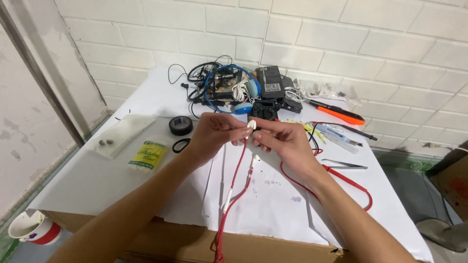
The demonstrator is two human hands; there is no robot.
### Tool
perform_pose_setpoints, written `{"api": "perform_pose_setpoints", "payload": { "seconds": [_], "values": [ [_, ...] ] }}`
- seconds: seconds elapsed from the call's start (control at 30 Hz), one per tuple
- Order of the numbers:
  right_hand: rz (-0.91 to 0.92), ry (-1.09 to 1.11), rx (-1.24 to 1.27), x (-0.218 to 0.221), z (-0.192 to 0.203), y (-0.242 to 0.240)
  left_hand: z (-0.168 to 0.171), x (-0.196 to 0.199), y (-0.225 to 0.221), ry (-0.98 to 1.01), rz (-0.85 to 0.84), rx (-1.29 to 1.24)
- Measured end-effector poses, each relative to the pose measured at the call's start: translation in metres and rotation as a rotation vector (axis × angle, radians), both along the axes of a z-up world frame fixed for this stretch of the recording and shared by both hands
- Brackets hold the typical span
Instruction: Cleaning and inspecting small electronic wires and a connector on a makeshift workbench.
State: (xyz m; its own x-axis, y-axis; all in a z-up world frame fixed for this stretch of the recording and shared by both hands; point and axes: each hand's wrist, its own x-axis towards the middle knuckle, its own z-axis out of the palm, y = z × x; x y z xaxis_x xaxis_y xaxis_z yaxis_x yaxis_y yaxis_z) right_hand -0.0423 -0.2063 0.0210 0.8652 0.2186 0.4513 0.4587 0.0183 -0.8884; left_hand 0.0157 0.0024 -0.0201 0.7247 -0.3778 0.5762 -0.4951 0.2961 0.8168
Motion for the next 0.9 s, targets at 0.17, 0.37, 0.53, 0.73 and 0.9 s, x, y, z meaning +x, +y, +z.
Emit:
{"api": "perform_pose_setpoints", "payload": {
  "seconds": [0.17, 0.37, 0.53, 0.73, 0.9],
  "values": [
    [-0.038, -0.009, 0.017, -0.0008, -0.0002, 0.0031, 0.0028, -0.0015, -0.0017, -0.006, -0.021, -0.021],
    [-0.044, -0.038, 0.044, -0.0021, -0.0008, 0.0079, 0.0051, -0.0015, -0.0011, -0.041, -0.028, -0.038],
    [-0.053, -0.026, 0.062, -0.0041, -0.0024, 0.0058, 0.004, -0.0025, -0.0009, -0.059, -0.03, -0.059],
    [-0.054, 0.017, 0.092, -0.0027, -0.0049, 0.005, 0.0017, -0.0022, 0.0002, -0.027, -0.047, -0.005],
    [-0.071, 0.006, 0.067, -0.0022, -0.0042, 0.0033, 0.0077, -0.0071, -0.0022, -0.048, -0.038, 0.008]
  ]
}}
